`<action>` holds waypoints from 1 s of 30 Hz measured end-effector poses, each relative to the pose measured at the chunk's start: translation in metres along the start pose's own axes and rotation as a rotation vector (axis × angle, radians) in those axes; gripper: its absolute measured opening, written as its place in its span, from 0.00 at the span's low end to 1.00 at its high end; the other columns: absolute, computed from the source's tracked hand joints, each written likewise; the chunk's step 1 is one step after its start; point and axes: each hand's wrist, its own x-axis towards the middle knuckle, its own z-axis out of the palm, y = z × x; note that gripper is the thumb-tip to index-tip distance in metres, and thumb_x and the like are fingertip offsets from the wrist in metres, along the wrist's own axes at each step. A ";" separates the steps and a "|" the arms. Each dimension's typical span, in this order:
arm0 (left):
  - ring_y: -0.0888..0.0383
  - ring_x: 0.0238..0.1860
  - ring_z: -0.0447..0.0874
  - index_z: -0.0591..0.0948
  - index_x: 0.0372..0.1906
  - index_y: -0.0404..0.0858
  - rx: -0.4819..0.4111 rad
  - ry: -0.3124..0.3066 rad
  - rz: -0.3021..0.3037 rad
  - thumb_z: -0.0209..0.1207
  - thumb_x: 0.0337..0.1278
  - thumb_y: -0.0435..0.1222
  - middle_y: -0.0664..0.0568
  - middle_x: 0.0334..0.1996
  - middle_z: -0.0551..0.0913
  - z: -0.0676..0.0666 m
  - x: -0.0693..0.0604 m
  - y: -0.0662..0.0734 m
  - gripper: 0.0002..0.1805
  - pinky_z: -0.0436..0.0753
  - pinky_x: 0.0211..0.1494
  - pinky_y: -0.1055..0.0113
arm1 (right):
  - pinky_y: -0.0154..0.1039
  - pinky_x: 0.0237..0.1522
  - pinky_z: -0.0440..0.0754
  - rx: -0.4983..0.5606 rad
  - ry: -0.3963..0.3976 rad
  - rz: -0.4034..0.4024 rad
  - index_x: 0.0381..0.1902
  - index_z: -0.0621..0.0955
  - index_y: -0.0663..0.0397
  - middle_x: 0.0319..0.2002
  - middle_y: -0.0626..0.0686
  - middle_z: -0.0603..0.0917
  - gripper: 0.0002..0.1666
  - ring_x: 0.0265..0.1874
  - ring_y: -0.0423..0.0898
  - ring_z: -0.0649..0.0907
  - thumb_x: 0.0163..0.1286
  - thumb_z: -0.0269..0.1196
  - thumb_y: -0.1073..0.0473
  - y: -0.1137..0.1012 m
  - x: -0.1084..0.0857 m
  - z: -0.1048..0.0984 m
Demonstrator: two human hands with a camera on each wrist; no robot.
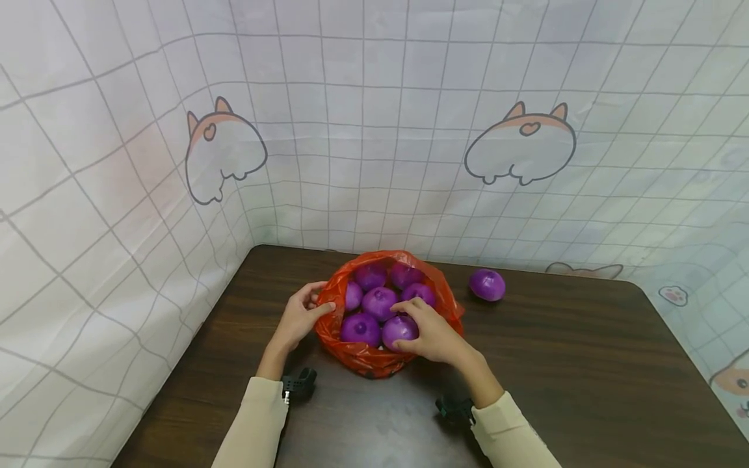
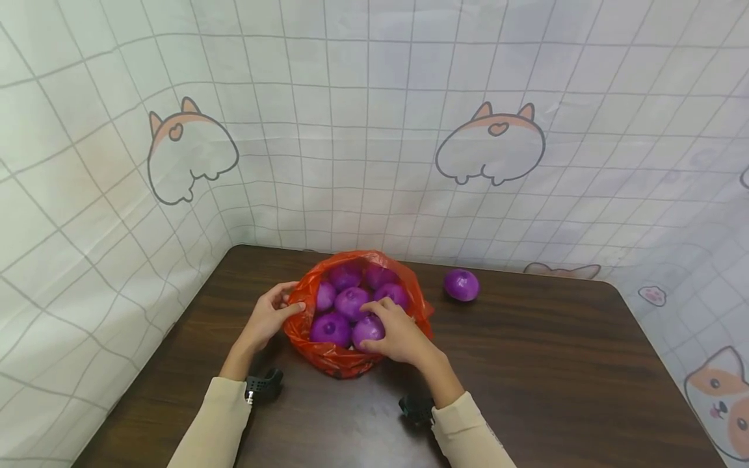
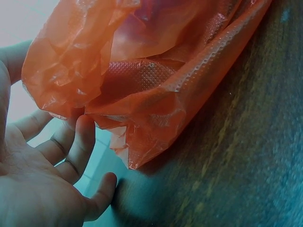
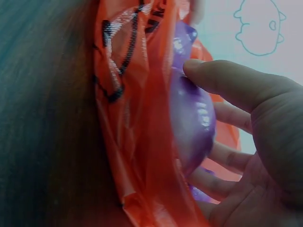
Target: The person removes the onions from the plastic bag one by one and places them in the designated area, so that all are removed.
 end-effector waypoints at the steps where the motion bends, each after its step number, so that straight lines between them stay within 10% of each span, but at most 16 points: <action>1: 0.53 0.39 0.73 0.77 0.66 0.41 0.000 -0.001 0.000 0.68 0.62 0.36 0.46 0.40 0.76 0.000 0.000 0.000 0.28 0.77 0.39 0.69 | 0.59 0.57 0.81 0.003 -0.002 0.001 0.66 0.76 0.50 0.58 0.55 0.75 0.35 0.57 0.54 0.78 0.63 0.74 0.51 0.000 0.000 0.001; 30: 0.53 0.40 0.71 0.76 0.67 0.39 0.014 0.005 -0.006 0.67 0.63 0.35 0.45 0.41 0.74 0.001 0.005 -0.004 0.28 0.76 0.40 0.69 | 0.53 0.60 0.82 0.065 0.095 -0.013 0.64 0.73 0.47 0.61 0.48 0.78 0.38 0.59 0.49 0.79 0.60 0.76 0.47 -0.004 -0.002 -0.020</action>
